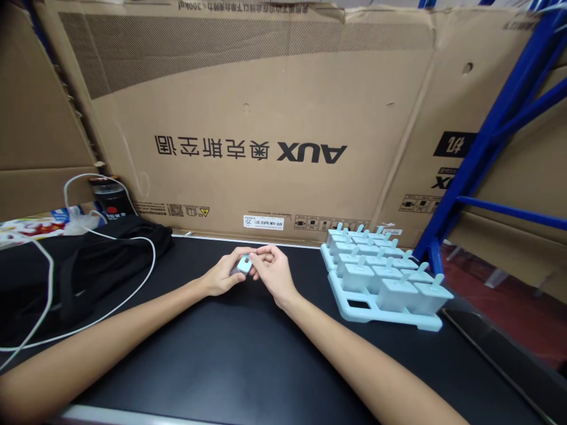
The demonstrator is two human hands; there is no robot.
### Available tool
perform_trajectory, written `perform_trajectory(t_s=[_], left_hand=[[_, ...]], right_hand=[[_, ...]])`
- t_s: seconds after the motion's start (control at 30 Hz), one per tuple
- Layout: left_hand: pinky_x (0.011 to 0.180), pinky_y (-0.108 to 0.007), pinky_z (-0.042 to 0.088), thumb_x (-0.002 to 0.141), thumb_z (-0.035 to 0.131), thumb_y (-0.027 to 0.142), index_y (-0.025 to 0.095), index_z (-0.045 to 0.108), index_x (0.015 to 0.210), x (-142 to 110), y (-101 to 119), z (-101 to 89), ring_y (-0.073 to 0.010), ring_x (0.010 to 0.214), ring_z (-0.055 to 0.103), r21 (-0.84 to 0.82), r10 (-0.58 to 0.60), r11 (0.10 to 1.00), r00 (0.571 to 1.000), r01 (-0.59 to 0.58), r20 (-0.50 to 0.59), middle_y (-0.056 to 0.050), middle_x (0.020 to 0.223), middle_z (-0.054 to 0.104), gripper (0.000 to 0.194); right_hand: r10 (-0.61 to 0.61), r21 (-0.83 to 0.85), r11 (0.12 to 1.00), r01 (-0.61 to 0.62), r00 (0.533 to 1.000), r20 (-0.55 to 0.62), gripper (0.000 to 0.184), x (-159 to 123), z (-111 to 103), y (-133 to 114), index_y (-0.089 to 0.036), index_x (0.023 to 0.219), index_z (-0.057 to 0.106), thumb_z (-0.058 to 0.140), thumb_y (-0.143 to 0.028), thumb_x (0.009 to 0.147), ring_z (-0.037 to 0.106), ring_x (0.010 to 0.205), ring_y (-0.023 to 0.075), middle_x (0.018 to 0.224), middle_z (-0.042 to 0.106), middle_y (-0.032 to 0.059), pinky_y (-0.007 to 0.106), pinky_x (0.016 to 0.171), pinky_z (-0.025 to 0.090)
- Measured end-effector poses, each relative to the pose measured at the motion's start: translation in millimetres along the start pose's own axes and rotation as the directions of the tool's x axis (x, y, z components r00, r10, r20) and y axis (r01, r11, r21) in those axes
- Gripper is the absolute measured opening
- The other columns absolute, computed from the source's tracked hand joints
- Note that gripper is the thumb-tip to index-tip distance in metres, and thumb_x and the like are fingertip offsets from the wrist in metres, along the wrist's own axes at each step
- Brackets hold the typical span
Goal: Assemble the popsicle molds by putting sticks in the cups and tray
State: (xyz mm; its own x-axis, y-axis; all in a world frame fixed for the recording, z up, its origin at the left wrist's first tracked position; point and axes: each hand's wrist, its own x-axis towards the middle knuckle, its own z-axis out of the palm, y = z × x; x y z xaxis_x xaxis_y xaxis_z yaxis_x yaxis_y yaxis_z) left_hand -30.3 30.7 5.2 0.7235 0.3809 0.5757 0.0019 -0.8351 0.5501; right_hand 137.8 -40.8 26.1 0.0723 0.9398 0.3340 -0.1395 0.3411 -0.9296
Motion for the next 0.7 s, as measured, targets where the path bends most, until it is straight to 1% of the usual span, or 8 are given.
perform_trajectory(t_s=[0.2, 0.3, 0.4, 0.47, 0.5, 0.57, 0.63, 0.7], left_hand=[[0.079, -0.029, 0.047, 0.095, 0.040, 0.057, 0.017, 0.051, 0.122, 1.0, 4.3, -0.1, -0.0179, 0.085, 0.061, 0.063, 0.004, 0.998, 1.000, -0.003, -0.028, -0.008, 0.104, 0.064, 0.049], [0.075, -0.027, 0.046, 0.095, 0.045, 0.048, 0.018, 0.052, 0.116, 0.4, 5.2, 0.0, -0.0155, 0.079, 0.060, 0.083, -0.026, 0.996, 1.000, 0.027, -0.016, -0.004, 0.095, 0.064, 0.037], [0.072, -0.026, 0.046, 0.091, 0.051, 0.041, 0.019, 0.053, 0.112, 0.7, 5.3, -0.5, -0.0143, 0.075, 0.058, 0.155, -0.053, 0.986, 0.998, 0.056, -0.025, -0.003, 0.093, 0.063, 0.030], [0.071, -0.026, 0.045, 0.089, 0.053, 0.040, 0.019, 0.053, 0.110, 1.2, 5.3, -1.1, -0.0137, 0.072, 0.057, 0.217, -0.064, 0.974, 0.997, 0.070, -0.037, -0.002, 0.092, 0.062, 0.029], [0.070, -0.026, 0.045, 0.088, 0.053, 0.039, 0.019, 0.054, 0.110, 1.4, 5.4, -1.3, -0.0134, 0.070, 0.056, 0.244, -0.071, 0.967, 0.997, 0.078, -0.035, -0.002, 0.090, 0.062, 0.029], [0.070, -0.027, 0.044, 0.088, 0.054, 0.039, 0.020, 0.053, 0.111, 1.4, 5.9, -1.7, -0.0135, 0.069, 0.055, 0.275, -0.090, 0.957, 0.996, 0.090, -0.013, -0.001, 0.089, 0.061, 0.030], [0.072, -0.028, 0.045, 0.090, 0.052, 0.040, 0.021, 0.052, 0.113, 1.0, 6.4, -1.3, -0.0145, 0.072, 0.056, 0.275, -0.113, 0.956, 0.993, 0.102, 0.025, -0.001, 0.093, 0.061, 0.030], [0.078, -0.031, 0.046, 0.092, 0.050, 0.042, 0.021, 0.048, 0.120, 0.3, 6.4, -0.1, -0.0167, 0.081, 0.057, 0.241, -0.121, 0.965, 0.992, 0.107, 0.043, -0.004, 0.104, 0.060, 0.034]], right_hand=[[0.052, -0.048, 0.998, -0.050, 0.998, 0.032, 0.035, -6.4, -1.1, 5.7, -0.019, 0.091, 0.048, 0.072, -0.041, 0.078, 0.053, 0.050, 0.0092, 0.060, 0.057, -0.0050, 0.020, 0.047, 0.042], [0.085, -0.069, 0.995, -0.077, 0.988, 0.131, 0.033, -5.4, -4.1, 2.3, -0.019, 0.096, 0.046, 0.066, -0.042, 0.083, 0.057, 0.056, 0.0112, 0.065, 0.058, -0.0039, 0.022, 0.053, 0.046], [0.125, -0.305, 0.951, -0.046, 0.962, 0.244, 0.027, 5.3, -18.2, -7.4, -0.020, 0.105, 0.046, 0.057, -0.037, 0.086, 0.059, 0.061, 0.0131, 0.073, 0.061, -0.0021, 0.025, 0.057, 0.048], [0.106, -0.580, 0.814, 0.037, 0.972, 0.211, 0.019, 16.1, -32.0, -12.0, -0.020, 0.103, 0.050, 0.052, -0.029, 0.087, 0.059, 0.064, 0.0132, 0.077, 0.062, -0.0005, 0.026, 0.061, 0.047], [0.088, -0.712, 0.700, 0.057, 0.982, 0.165, 0.015, 21.4, -38.7, -12.3, -0.019, 0.099, 0.051, 0.051, -0.027, 0.086, 0.059, 0.066, 0.0138, 0.078, 0.063, 0.0008, 0.026, 0.063, 0.046], [0.086, -0.895, 0.445, 0.024, 0.994, 0.069, 0.018, 30.8, -49.5, -8.1, -0.017, 0.096, 0.054, 0.055, -0.031, 0.085, 0.061, 0.073, 0.0172, 0.081, 0.064, 0.0050, 0.028, 0.068, 0.045], [0.134, -0.970, 0.242, -0.026, 0.991, 0.007, 0.030, 37.5, -55.4, 0.4, -0.014, 0.101, 0.055, 0.061, -0.035, 0.081, 0.063, 0.080, 0.0220, 0.088, 0.066, 0.0107, 0.029, 0.069, 0.045], [0.180, -0.989, 0.143, -0.042, 0.984, -0.016, 0.037, 42.4, -57.3, 8.2, -0.011, 0.107, 0.055, 0.065, -0.029, 0.076, 0.064, 0.086, 0.0258, 0.094, 0.066, 0.0154, 0.030, 0.070, 0.045]])
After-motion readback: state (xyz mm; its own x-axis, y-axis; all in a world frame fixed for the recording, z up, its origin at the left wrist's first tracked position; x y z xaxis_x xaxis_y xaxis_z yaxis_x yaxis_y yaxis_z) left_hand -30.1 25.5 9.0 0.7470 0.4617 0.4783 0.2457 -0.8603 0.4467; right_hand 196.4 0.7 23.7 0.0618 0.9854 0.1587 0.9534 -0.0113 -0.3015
